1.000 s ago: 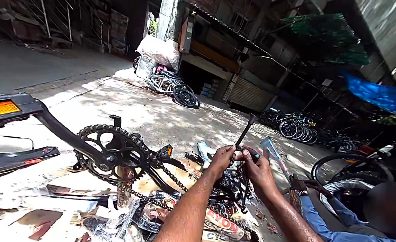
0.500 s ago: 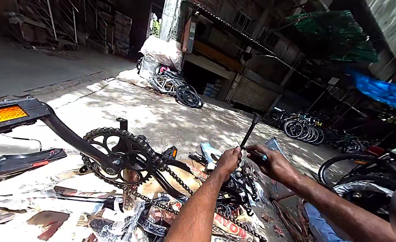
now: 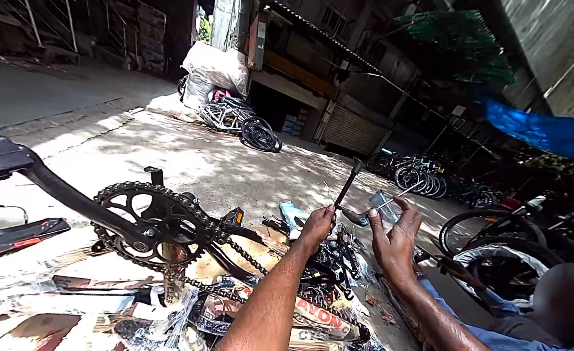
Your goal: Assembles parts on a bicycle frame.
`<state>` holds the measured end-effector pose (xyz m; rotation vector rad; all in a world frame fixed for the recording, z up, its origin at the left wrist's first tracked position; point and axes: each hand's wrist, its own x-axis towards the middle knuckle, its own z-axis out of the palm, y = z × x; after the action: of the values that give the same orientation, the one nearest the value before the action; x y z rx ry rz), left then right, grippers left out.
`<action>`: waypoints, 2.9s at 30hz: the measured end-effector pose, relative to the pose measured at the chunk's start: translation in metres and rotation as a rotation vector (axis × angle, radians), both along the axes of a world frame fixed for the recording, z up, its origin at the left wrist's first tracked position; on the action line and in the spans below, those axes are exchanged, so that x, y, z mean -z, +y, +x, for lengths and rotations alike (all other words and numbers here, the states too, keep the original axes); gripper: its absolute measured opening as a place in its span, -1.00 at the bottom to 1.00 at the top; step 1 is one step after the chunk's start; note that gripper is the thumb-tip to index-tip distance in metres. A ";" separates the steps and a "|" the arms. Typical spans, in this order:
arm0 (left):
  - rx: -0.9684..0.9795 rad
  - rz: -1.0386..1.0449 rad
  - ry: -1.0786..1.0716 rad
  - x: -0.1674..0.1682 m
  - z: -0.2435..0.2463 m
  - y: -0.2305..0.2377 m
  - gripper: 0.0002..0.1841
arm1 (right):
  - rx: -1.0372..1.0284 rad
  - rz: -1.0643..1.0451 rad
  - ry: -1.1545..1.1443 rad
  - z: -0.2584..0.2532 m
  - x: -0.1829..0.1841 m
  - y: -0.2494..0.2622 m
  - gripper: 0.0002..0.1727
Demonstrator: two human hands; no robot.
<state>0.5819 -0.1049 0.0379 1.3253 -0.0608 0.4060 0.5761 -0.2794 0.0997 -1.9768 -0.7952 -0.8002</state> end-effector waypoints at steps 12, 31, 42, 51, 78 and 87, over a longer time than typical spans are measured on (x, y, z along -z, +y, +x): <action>0.023 -0.098 -0.035 0.000 0.002 0.003 -0.54 | -0.117 -0.808 0.039 -0.018 -0.078 0.047 -0.25; 0.091 -0.278 -0.005 -0.005 -0.003 0.007 -0.64 | -0.105 -1.021 -0.561 -0.007 -0.045 0.015 -0.62; 0.085 -0.219 0.009 -0.010 -0.004 0.003 -0.59 | -0.028 -1.250 -0.602 -0.016 -0.074 0.032 -0.63; 0.026 -0.114 -0.132 -0.017 -0.009 0.003 -0.81 | 0.056 -1.221 -0.584 -0.023 -0.071 0.043 -0.69; 0.068 -0.138 -0.096 -0.016 0.008 0.004 -0.64 | -0.314 0.321 0.912 0.006 -0.083 0.041 -0.69; 0.082 -0.179 -0.099 -0.015 0.005 0.002 -0.59 | 0.030 -0.158 -0.105 0.020 -0.039 -0.008 0.03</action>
<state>0.5866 -0.1027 0.0527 1.1222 -0.1578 0.3984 0.5956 -0.2874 0.1389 -2.1037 -0.9162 -0.8885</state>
